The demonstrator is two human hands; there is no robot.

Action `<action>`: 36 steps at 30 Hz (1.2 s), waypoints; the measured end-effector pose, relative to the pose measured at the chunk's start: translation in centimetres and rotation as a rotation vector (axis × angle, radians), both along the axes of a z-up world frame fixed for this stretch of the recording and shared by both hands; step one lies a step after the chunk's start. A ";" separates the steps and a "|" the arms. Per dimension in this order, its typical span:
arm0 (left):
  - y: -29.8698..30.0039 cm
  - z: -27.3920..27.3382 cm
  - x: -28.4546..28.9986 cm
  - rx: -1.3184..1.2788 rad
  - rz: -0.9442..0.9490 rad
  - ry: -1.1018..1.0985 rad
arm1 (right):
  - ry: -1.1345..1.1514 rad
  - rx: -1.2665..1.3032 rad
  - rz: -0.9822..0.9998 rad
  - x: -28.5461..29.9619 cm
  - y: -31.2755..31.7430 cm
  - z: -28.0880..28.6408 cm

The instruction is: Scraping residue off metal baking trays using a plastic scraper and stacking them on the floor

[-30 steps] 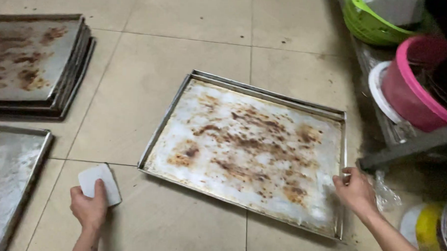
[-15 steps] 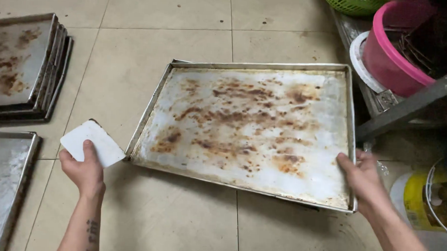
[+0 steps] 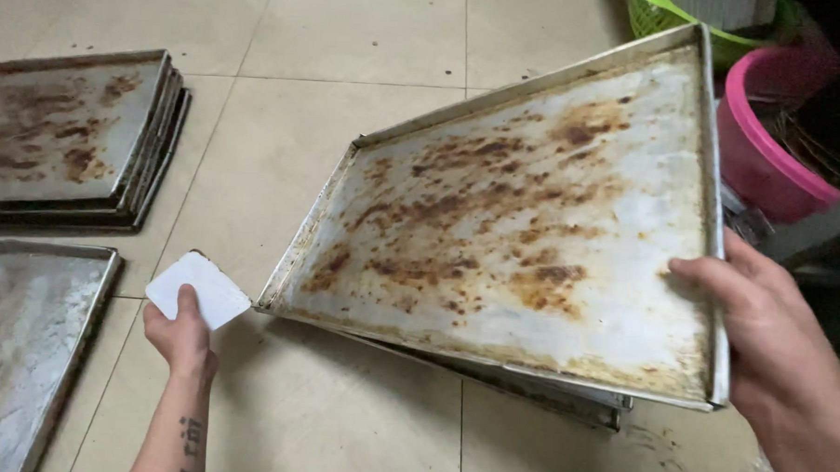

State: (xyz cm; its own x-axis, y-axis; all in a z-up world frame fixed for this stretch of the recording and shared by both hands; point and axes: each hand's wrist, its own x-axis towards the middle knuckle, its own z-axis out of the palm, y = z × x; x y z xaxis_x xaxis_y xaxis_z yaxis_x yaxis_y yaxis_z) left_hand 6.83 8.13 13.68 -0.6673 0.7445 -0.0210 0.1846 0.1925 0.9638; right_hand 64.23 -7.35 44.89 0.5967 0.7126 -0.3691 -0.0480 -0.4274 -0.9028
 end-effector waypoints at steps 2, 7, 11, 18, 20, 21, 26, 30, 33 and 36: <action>-0.4 -2.6 -1.9 0.005 0.028 0.056 | 0.003 0.050 0.019 4.0 -0.5 -3.7; -2.3 -9.1 -9.8 -0.090 0.092 0.202 | 0.116 0.096 0.155 3.6 4.8 -9.8; -5.4 -10.1 -10.2 -0.362 0.109 0.301 | 0.155 0.076 0.199 -7.3 11.5 -6.7; -7.5 -14.5 -8.4 -0.789 -0.118 0.785 | 0.306 0.264 0.396 -22.6 28.2 -14.1; -8.0 -14.3 -8.3 -0.727 -0.093 0.785 | 0.378 0.280 0.437 -29.1 31.9 -16.0; -7.8 -14.0 -8.2 -0.646 -0.084 0.796 | 0.446 0.309 0.453 -32.4 33.8 -16.9; -7.4 -18.5 -9.2 -0.548 -0.107 0.897 | 0.524 0.220 0.443 -44.5 41.0 -22.9; -7.2 -24.8 -9.6 -0.383 0.071 1.087 | 0.685 0.164 0.542 -53.0 44.7 -25.1; -7.3 -26.3 -10.0 -0.382 0.025 1.091 | 0.796 0.011 0.672 -59.2 48.5 -23.6; -7.2 -25.5 -9.7 -0.364 0.026 1.075 | 0.803 0.115 0.829 -62.8 48.6 -18.5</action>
